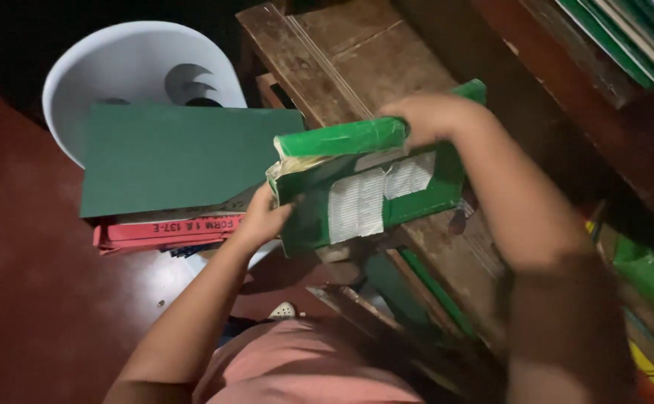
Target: Dusting and organizing school/office folders into a storage box.
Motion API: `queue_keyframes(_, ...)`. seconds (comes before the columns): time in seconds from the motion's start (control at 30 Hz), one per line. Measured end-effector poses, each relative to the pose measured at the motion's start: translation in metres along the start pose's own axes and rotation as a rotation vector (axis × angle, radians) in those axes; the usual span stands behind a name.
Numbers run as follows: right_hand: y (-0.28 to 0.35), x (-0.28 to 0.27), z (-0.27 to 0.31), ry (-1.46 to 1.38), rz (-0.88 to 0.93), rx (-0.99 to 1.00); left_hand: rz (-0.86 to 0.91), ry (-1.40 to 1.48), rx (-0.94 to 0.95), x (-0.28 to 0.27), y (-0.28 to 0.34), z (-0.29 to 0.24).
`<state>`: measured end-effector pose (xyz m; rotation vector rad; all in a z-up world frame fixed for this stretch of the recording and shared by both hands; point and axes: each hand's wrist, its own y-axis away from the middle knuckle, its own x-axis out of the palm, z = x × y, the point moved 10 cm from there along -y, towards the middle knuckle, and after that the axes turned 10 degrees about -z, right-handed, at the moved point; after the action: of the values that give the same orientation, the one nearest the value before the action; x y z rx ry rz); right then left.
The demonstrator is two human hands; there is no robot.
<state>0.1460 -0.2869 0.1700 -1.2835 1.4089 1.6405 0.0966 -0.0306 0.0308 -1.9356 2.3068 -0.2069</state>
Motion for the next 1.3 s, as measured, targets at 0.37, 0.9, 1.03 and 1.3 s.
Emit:
queue_keyframes(0.37,0.047,-0.028,0.045,0.221,-0.133,0.014,0.162,0.111,0.080,0.014,-0.014,0.003)
queue_keyframes(0.9,0.129,-0.035,0.138,0.471,-0.689,-0.070,0.136,0.173,0.340,-0.096,0.026,-0.100)
queue_keyframes(1.03,0.147,-0.040,0.217,0.593,-0.961,-0.165,0.012,0.062,0.016,-0.170,0.046,-0.032)
queue_keyframes(1.3,0.156,-0.011,0.351,0.526,-1.126,-0.122,-0.193,0.051,-0.177,-0.288,0.086,0.026)
